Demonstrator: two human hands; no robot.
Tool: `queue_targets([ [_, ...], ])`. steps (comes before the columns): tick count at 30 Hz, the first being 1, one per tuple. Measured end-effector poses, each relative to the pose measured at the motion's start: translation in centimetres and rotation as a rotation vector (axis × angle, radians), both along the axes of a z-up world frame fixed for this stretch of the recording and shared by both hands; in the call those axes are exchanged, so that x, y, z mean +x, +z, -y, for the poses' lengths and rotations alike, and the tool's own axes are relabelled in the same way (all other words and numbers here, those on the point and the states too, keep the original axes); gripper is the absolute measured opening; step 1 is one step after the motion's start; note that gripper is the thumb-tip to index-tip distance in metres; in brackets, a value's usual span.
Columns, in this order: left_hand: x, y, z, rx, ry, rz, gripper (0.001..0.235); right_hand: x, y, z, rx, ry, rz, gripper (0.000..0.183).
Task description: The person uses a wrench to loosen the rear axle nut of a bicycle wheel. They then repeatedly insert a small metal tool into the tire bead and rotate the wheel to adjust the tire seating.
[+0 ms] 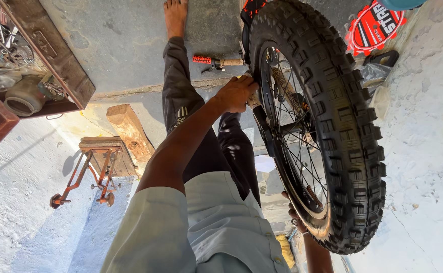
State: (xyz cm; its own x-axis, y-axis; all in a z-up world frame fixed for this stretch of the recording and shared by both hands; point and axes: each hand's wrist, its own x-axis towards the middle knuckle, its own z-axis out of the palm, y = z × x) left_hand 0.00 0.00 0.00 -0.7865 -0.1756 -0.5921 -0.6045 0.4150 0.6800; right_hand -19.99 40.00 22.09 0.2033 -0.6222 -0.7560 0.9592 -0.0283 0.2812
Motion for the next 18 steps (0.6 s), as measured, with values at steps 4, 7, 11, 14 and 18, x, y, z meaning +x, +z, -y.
queue_targets([
  [4, 2.2, 2.7, 1.9, -0.252, 0.007, -0.178, 0.081, -1.1, -0.5, -0.7, 0.040, 0.069, -0.059, 0.058],
  [7, 2.4, 3.0, 2.9, -0.261, -0.133, -0.196, 0.081, -1.8, -0.3, -1.7, 0.122, 0.059, -0.126, 0.055],
  [11, -0.2, 2.0, 4.1, -0.122, -0.262, -0.075, 0.078, -2.0, -0.5, -2.0, 0.196, 0.067, -0.180, 0.051],
  [14, -1.6, 0.9, 4.4, -0.098, -0.276, -0.082, 0.073, -2.2, -0.4, -2.0, 0.243, 0.085, -0.213, 0.048],
  [18, -1.0, -0.3, 3.2, 0.040, -0.129, -0.018, 0.062, -2.1, -0.2, -2.4, 0.303, 0.101, -0.269, 0.044],
])
